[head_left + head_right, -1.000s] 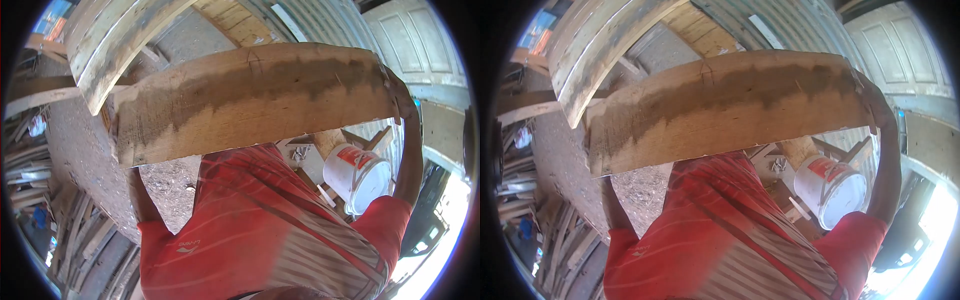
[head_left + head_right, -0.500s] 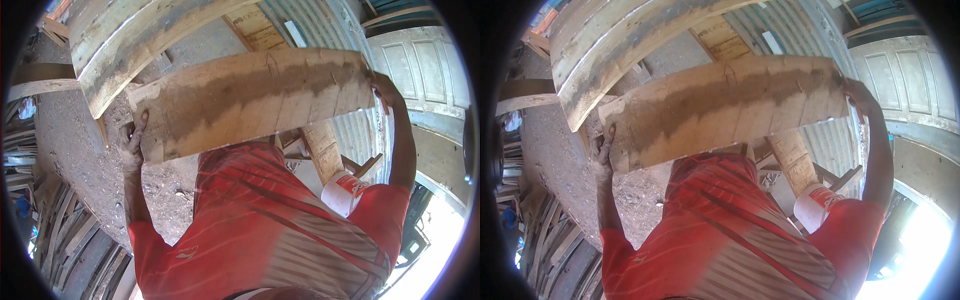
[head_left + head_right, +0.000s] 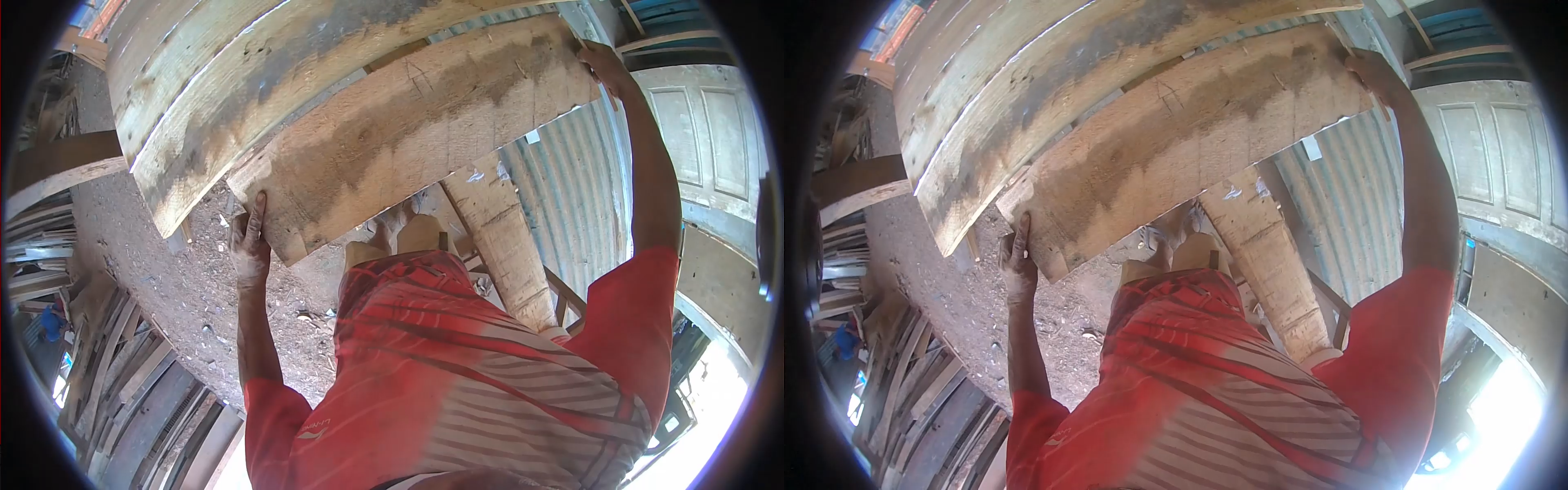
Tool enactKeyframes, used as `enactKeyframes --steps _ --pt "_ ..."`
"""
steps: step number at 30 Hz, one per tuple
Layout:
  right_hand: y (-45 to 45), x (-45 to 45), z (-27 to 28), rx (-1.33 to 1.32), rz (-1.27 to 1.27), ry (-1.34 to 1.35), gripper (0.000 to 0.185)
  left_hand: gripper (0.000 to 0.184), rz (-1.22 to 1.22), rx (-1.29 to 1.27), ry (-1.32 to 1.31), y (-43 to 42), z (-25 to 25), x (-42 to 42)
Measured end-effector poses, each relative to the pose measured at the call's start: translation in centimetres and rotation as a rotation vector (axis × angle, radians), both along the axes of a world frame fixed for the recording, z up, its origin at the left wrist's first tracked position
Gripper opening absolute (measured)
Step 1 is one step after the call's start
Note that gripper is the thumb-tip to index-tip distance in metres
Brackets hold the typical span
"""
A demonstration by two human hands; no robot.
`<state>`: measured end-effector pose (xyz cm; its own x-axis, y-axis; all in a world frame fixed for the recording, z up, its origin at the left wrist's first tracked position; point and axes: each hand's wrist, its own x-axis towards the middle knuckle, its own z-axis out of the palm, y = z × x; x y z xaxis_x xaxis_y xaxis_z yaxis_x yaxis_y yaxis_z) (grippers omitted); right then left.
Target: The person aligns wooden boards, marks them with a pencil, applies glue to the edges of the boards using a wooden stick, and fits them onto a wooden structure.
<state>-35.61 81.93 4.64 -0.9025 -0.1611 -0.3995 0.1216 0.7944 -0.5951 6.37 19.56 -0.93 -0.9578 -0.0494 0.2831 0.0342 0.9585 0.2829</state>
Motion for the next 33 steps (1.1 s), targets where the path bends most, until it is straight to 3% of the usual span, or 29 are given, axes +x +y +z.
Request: enactKeyframes --steps 3,6,12,16,17,20,21,22,24,27,29,33 --pt "-2.3 -0.3 0.4 -0.091 -0.005 0.093 0.025 0.079 0.051 0.052 -0.015 0.6 -0.1 -1.0" --pt "-1.9 -2.3 0.3 0.035 0.002 0.019 0.026 0.077 0.090 0.091 -0.049 0.7 -0.1 -1.6" --pt "-1.0 -3.2 -0.8 0.000 0.041 0.061 0.028 0.079 0.091 0.118 -0.102 0.9 0.3 -2.1" --pt "-1.1 -2.8 -1.1 0.059 0.088 0.100 0.048 0.070 0.103 0.141 -0.197 1.9 3.4 -2.5" --pt "-1.3 -2.5 -1.2 0.090 0.110 0.163 0.049 0.061 0.174 0.280 -0.277 0.3 1.8 -0.5" --pt "-0.2 -2.8 -1.2 0.093 0.170 0.190 0.055 0.056 0.355 0.594 -0.123 0.5 0.0 0.8" --pt "-0.2 -2.5 -1.0 0.092 0.106 0.222 0.049 0.054 0.486 0.998 -0.050 2.2 0.4 0.5" --pt "0.0 -2.3 -0.7 0.088 0.047 0.244 0.043 0.055 0.558 1.109 -0.062 3.1 0.6 -0.2" --pt "0.0 -1.9 0.0 0.090 -0.004 0.196 0.045 0.062 0.483 1.073 -0.215 0.1 -1.5 1.1" --pt "0.1 -1.7 -1.5 0.093 -0.011 0.190 0.048 0.069 0.575 0.968 -0.167 -0.3 -3.1 1.1" --pt "0.2 -2.1 -3.3 -0.011 -0.001 0.149 0.048 0.071 0.653 1.003 -0.184 0.9 -1.3 -0.6" --pt "-0.6 -1.9 -2.8 0.050 -0.009 0.212 0.041 0.072 0.711 1.030 -0.173 1.8 -0.2 -2.6"
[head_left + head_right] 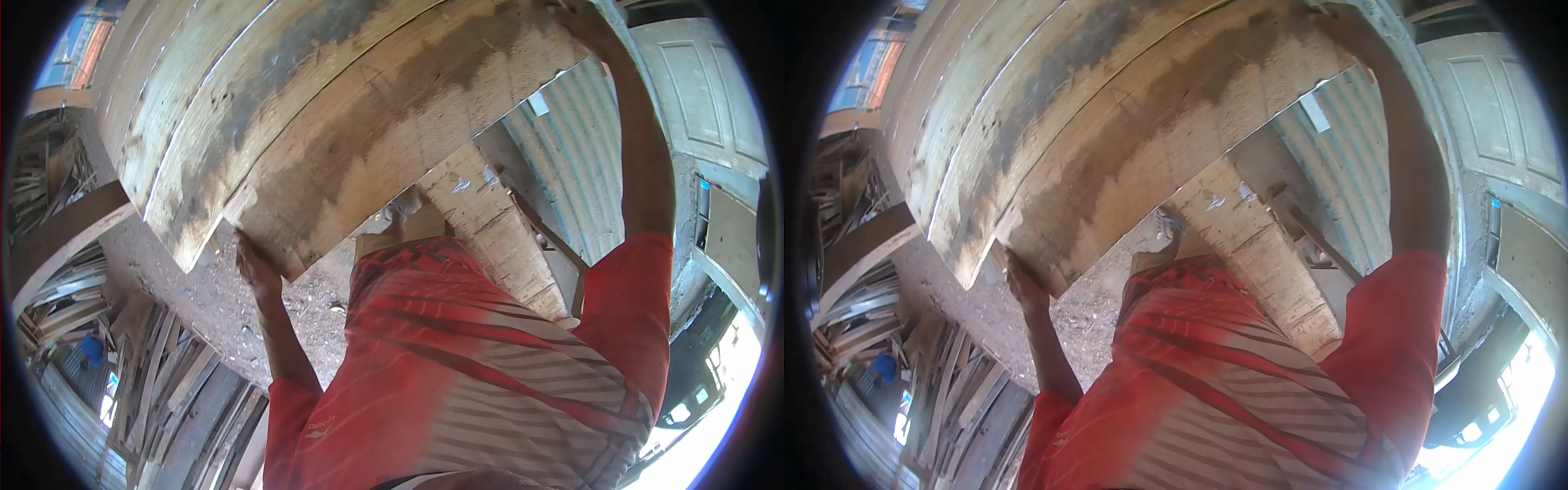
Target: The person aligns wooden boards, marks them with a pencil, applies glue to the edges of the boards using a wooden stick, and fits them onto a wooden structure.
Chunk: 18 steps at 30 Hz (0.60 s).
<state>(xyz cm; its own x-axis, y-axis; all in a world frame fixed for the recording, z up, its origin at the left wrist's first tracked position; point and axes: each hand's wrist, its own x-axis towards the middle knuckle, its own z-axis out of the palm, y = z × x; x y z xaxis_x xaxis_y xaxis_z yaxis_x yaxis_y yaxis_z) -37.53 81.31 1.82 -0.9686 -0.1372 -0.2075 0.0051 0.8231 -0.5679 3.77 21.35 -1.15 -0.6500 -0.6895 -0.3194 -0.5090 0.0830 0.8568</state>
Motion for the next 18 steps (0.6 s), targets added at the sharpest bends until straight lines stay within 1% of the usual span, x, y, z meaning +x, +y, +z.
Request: enactKeyframes --steps 2,4,5,9,12,15,18 --pt "-1.7 1.3 3.1 0.005 -0.090 -0.051 0.034 0.070 -0.033 -0.070 -0.096 0.3 1.0 -0.5" --pt "-1.5 0.9 2.9 0.041 -0.057 -0.017 0.037 0.069 -0.022 -0.128 -0.182 1.5 2.6 -1.4" --pt "-1.5 0.9 2.8 0.061 -0.045 0.000 0.038 0.070 0.008 -0.126 -0.158 1.7 2.6 -1.5" --pt "-1.3 0.8 1.9 -0.070 -0.087 -0.014 0.037 0.074 0.073 -0.105 -0.060 3.0 2.6 -2.0" --pt "-2.0 1.5 3.0 0.032 -0.117 -0.038 0.037 0.075 0.069 -0.131 -0.013 2.8 2.0 -2.1" --pt "1.0 -0.3 -1.2 -0.147 0.032 0.042 0.045 0.073 0.047 -0.167 -0.044 1.5 1.2 -1.3" --pt "1.9 -1.2 -1.8 -0.062 0.040 0.001 0.053 0.072 0.051 -0.166 -0.083 2.0 2.3 -1.9"
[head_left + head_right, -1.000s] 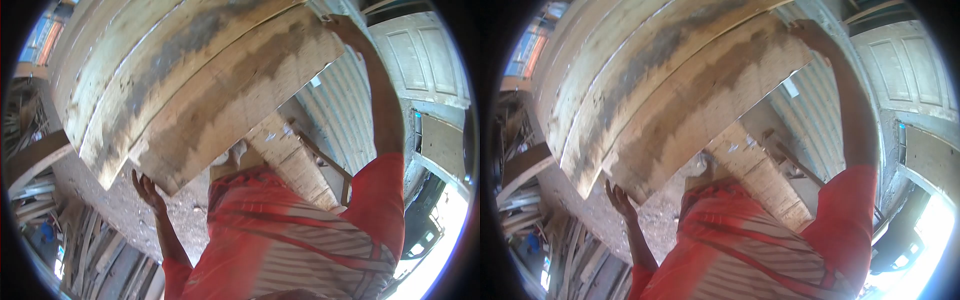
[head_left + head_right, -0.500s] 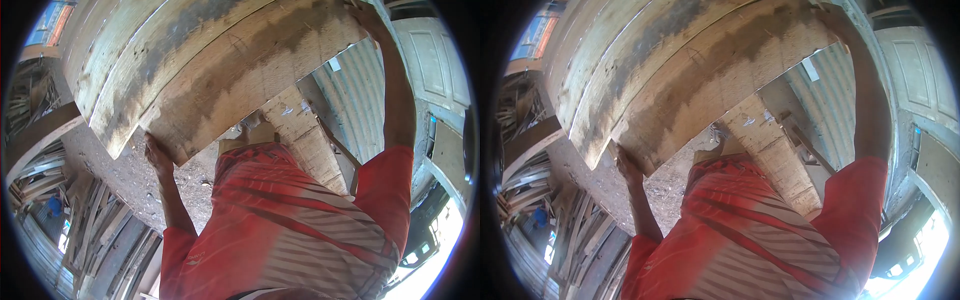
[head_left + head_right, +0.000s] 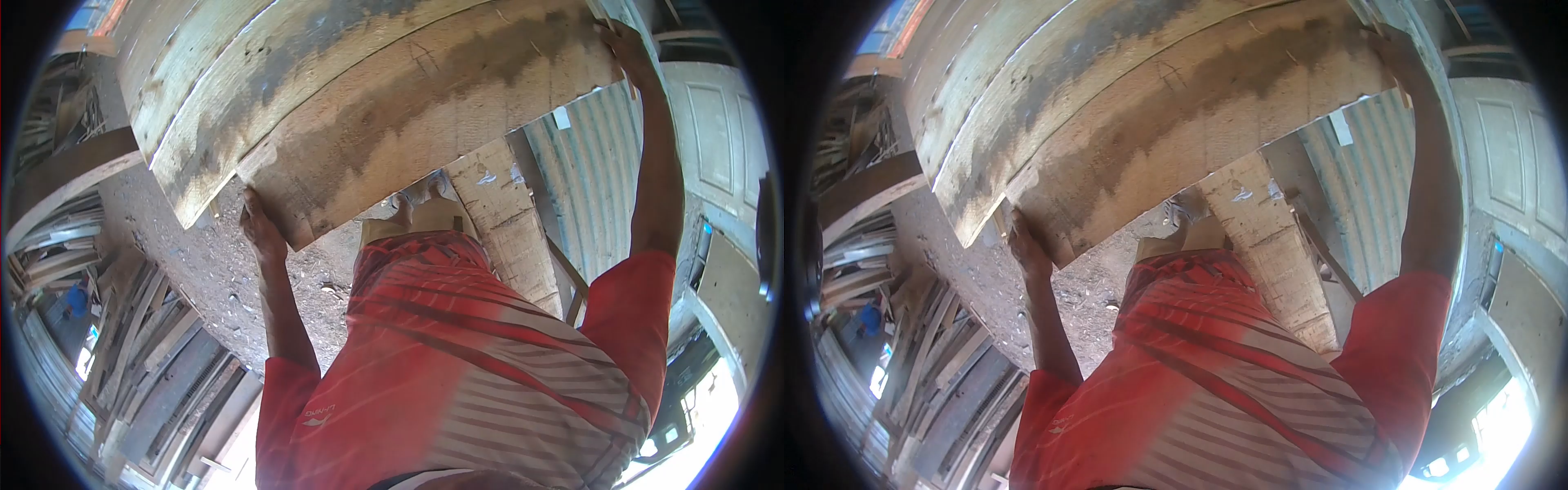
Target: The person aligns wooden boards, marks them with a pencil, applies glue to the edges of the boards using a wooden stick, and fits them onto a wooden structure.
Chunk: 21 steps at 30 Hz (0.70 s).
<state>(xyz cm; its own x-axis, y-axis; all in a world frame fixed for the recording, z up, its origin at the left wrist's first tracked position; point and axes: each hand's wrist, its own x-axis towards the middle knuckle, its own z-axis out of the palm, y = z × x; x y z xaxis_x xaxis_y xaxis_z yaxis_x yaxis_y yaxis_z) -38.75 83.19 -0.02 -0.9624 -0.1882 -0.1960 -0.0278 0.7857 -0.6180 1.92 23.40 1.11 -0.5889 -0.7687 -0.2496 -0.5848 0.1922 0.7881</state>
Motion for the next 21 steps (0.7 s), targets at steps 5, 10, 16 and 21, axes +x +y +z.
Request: enactKeyframes --steps 5,10,16,21 --pt "-0.8 0.6 1.1 0.056 -0.007 0.034 0.050 0.074 -0.013 0.057 -0.014 0.1 0.5 0.0" --pt "0.2 -0.2 0.9 0.018 0.011 -0.031 0.048 0.071 -0.054 0.028 0.057 -1.7 -1.6 0.9" --pt "-1.3 0.3 2.1 -0.055 -0.058 -0.073 0.051 0.068 -0.024 0.026 0.024 -0.8 -0.3 0.1" --pt "-0.8 0.4 1.8 -0.183 -0.072 -0.141 0.048 0.064 -0.044 0.198 -0.061 -2.3 -0.3 0.9"
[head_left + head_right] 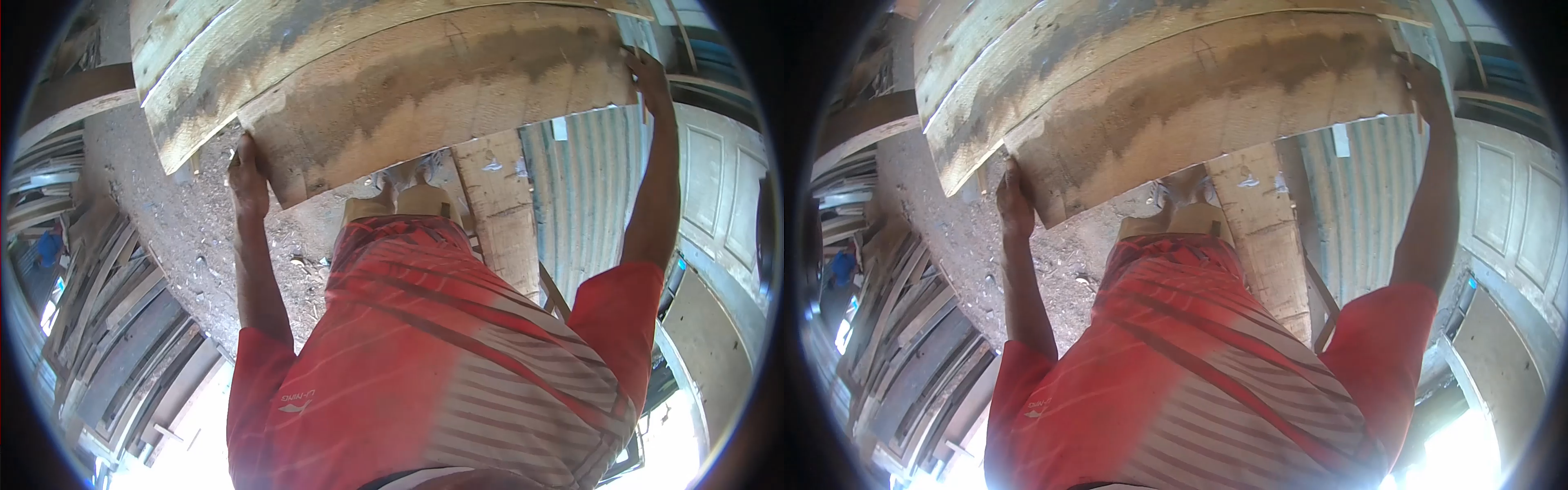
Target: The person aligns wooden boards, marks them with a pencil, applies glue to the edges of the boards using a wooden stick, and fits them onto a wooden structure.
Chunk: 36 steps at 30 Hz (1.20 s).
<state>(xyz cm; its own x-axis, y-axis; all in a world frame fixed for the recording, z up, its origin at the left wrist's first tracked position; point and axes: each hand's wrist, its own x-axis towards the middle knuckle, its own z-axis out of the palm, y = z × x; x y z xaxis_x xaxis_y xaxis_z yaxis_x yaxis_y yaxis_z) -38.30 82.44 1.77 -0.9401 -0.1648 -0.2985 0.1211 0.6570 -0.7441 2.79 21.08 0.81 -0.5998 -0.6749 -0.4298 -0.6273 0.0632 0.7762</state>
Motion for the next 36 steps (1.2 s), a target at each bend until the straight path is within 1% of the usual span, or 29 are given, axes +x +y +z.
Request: enactKeyframes --steps 1,2,3,4,6,8,10,11,13,15,17,20,22,24,25,28,29,30,32,33,35,36 --pt "0.0 0.0 -0.5 -0.019 -0.017 0.014 0.046 0.064 -0.037 0.015 0.021 -0.4 -0.2 0.1" --pt "0.4 -0.2 -0.7 -0.034 -0.041 0.034 0.043 0.064 0.000 0.082 0.080 -1.0 -1.0 0.5" --pt "1.0 -1.2 -0.9 0.065 0.021 -0.034 0.049 0.064 0.033 0.153 0.135 -1.8 -2.5 1.2" --pt "1.8 -2.1 -1.1 0.161 0.075 -0.104 0.054 0.064 0.049 0.198 0.173 -2.0 -2.8 1.2" --pt "2.1 -1.9 -1.8 0.085 0.059 -0.046 0.052 0.063 0.066 0.262 0.231 -2.1 -2.8 1.2" --pt "2.1 -2.4 -3.0 0.053 0.082 0.100 0.033 0.062 0.053 0.286 0.246 -1.4 -1.8 0.6" --pt "1.0 -1.7 -1.8 0.186 0.023 0.173 0.036 0.060 0.044 0.291 0.231 -1.1 -0.4 0.2" --pt "0.7 -1.6 -1.5 0.245 0.002 0.205 0.037 0.058 -0.003 0.313 0.215 -1.6 -0.1 0.2" --pt "1.4 -1.8 -1.5 0.141 0.010 0.187 0.040 0.055 -0.159 0.102 0.242 -1.9 -0.4 0.3" --pt "1.8 -1.2 -1.1 0.066 -0.010 0.185 0.042 0.049 -0.175 0.076 0.295 -2.2 -1.4 0.6" --pt "0.9 1.0 0.9 0.009 -0.052 0.201 0.043 0.043 -0.167 0.025 0.323 -1.6 -1.8 0.5" --pt "1.7 0.5 -0.1 0.073 0.120 0.181 0.042 0.039 -0.169 -0.097 0.310 -1.0 -1.4 0.3" --pt "1.2 1.0 -0.4 0.065 0.083 0.197 0.040 0.038 -0.126 -0.073 0.269 -0.7 -1.1 -0.2" --pt "0.8 1.3 -0.1 0.073 0.067 0.215 0.036 0.038 -0.009 0.049 0.202 -0.3 -0.1 -1.0" --pt "0.7 1.2 0.0 0.083 0.075 0.224 0.034 0.044 0.004 0.019 0.176 -0.2 0.0 -1.0" --pt "0.5 1.3 0.0 0.070 0.030 0.209 0.029 0.049 0.004 -0.222 0.216 1.6 0.9 -1.8" --pt "0.5 1.3 -0.2 0.058 0.005 0.198 0.028 0.054 0.009 -0.246 0.274 1.0 -0.3 -1.8" --pt "0.9 1.0 -0.7 0.076 -0.002 0.220 0.029 0.054 -0.015 -0.278 0.247 0.8 -0.7 -1.9" --pt "0.8 0.5 -1.5 0.096 -0.006 0.268 0.030 0.055 -0.051 -0.356 0.191 0.7 0.1 -1.7" --pt "0.8 0.4 -1.7 0.099 -0.011 0.252 0.030 0.056 -0.050 -0.237 0.128 0.4 0.7 -1.7" --pt "0.8 0.6 -1.2 0.103 -0.017 0.231 0.030 0.057 0.011 -0.076 0.167 -0.8 -1.1 -2.1" --pt "0.9 0.8 -0.9 0.146 0.009 0.260 0.028 0.057 0.046 0.001 0.193 -1.6 -1.9 -1.8"
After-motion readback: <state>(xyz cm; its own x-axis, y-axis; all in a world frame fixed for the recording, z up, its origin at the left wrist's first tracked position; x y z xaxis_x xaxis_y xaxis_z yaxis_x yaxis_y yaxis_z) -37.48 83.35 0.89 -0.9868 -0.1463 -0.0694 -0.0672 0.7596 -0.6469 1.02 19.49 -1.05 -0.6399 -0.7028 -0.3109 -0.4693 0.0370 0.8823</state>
